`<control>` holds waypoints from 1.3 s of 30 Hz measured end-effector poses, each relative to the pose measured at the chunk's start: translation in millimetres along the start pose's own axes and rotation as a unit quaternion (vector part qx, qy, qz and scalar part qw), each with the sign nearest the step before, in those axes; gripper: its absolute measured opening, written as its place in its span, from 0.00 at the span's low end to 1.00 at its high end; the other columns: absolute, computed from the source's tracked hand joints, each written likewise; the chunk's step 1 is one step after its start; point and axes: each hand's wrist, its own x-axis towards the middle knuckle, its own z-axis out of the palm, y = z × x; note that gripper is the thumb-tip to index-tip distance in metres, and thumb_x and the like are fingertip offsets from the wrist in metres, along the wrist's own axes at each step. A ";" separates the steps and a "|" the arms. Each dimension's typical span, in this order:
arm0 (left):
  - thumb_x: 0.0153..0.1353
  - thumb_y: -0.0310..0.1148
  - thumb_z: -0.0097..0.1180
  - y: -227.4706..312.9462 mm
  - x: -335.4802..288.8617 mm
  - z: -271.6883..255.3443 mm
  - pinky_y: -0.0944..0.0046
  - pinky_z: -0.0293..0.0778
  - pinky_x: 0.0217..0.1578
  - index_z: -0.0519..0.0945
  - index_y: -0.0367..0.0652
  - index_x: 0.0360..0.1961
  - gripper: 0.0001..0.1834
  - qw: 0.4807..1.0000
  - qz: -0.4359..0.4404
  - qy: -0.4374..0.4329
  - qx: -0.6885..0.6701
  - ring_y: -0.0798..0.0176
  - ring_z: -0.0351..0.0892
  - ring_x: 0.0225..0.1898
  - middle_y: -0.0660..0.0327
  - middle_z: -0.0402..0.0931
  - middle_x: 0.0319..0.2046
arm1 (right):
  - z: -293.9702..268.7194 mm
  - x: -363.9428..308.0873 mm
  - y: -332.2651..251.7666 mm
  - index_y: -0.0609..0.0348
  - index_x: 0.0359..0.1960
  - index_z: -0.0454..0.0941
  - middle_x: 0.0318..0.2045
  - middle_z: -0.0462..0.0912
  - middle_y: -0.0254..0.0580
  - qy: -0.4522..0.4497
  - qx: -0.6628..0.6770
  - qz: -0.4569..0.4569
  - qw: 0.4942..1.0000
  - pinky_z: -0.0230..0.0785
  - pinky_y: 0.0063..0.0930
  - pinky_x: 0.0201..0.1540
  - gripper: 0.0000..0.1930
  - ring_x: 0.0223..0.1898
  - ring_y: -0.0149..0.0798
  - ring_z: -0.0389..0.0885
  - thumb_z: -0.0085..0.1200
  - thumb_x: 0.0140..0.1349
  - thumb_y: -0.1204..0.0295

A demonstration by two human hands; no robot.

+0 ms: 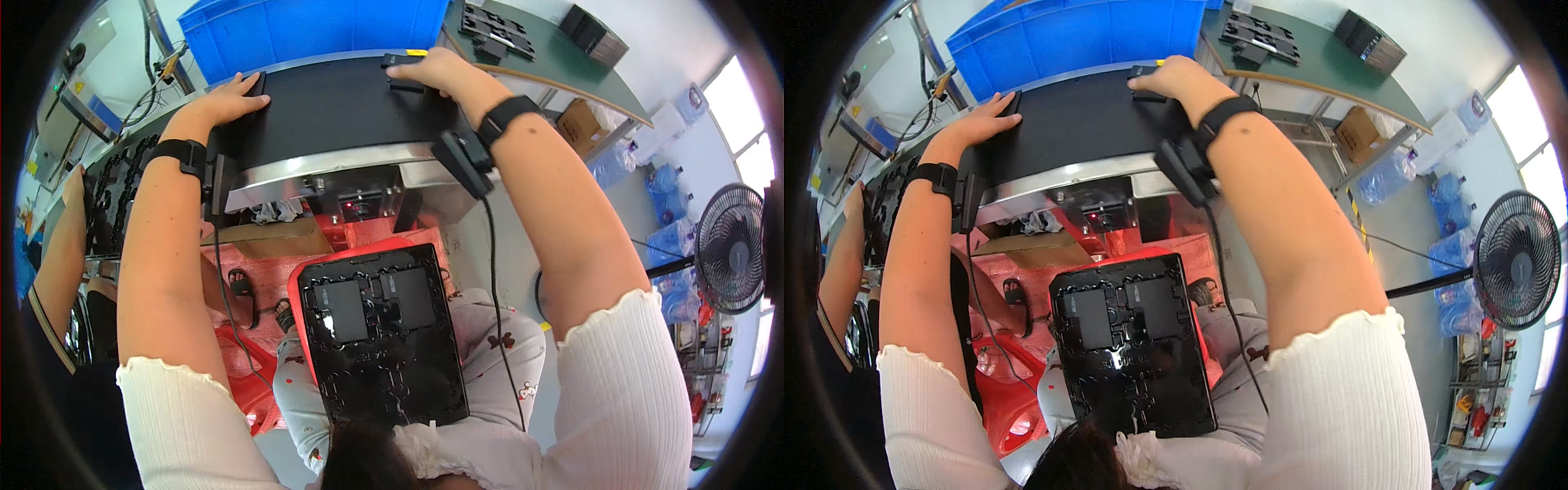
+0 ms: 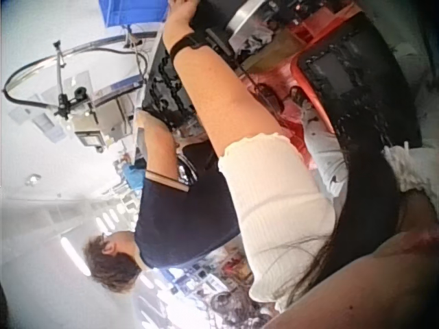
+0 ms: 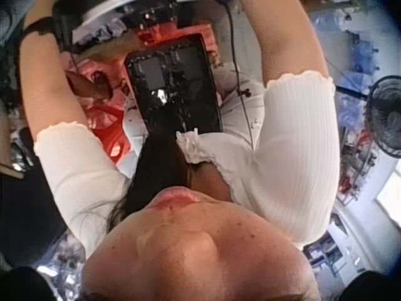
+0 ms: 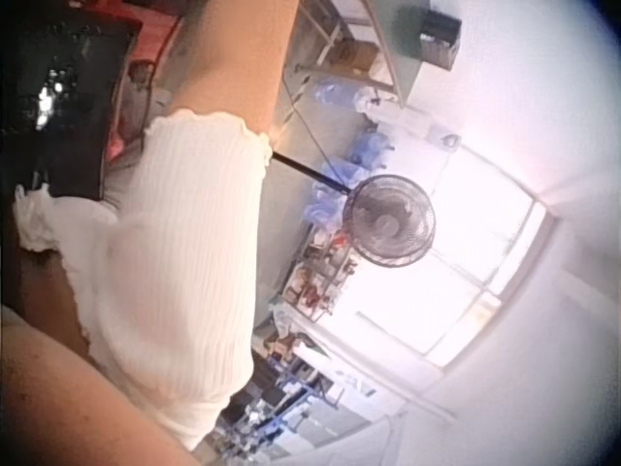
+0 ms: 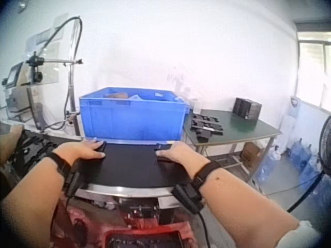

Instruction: Assembling black plastic casing components on a workbench.

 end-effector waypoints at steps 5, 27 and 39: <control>0.46 0.64 0.55 33.0 -20.7 -13.0 0.55 0.48 0.64 0.56 0.46 0.65 0.50 0.998 0.038 -0.028 0.039 0.47 0.47 0.66 0.46 0.50 0.65 | -1.2 8.0 8.4 0.68 0.43 0.76 0.40 0.78 0.53 -0.014 -0.018 0.013 1.000 0.71 0.40 0.34 0.34 0.36 0.48 0.78 0.66 0.41 0.51; 0.34 0.40 0.69 131.6 -385.9 165.1 0.51 0.60 0.54 0.67 0.33 0.53 0.43 0.944 0.312 0.021 -0.104 0.45 0.64 0.50 0.49 0.64 0.48 | 110.4 -406.7 90.0 0.62 0.22 0.73 0.17 0.75 0.44 -0.172 0.077 -0.175 0.966 0.65 0.33 0.20 0.20 0.17 0.41 0.73 0.51 0.59 0.56; 0.56 0.31 0.53 136.4 -429.5 209.0 0.46 0.49 0.61 0.69 0.38 0.53 0.23 0.967 0.229 0.104 0.046 0.53 0.56 0.63 0.53 0.59 0.60 | 123.9 -478.1 88.4 0.74 0.57 0.62 0.58 0.60 0.66 -0.051 -0.219 -0.443 0.868 0.55 0.55 0.56 0.38 0.60 0.57 0.59 0.51 0.53 0.51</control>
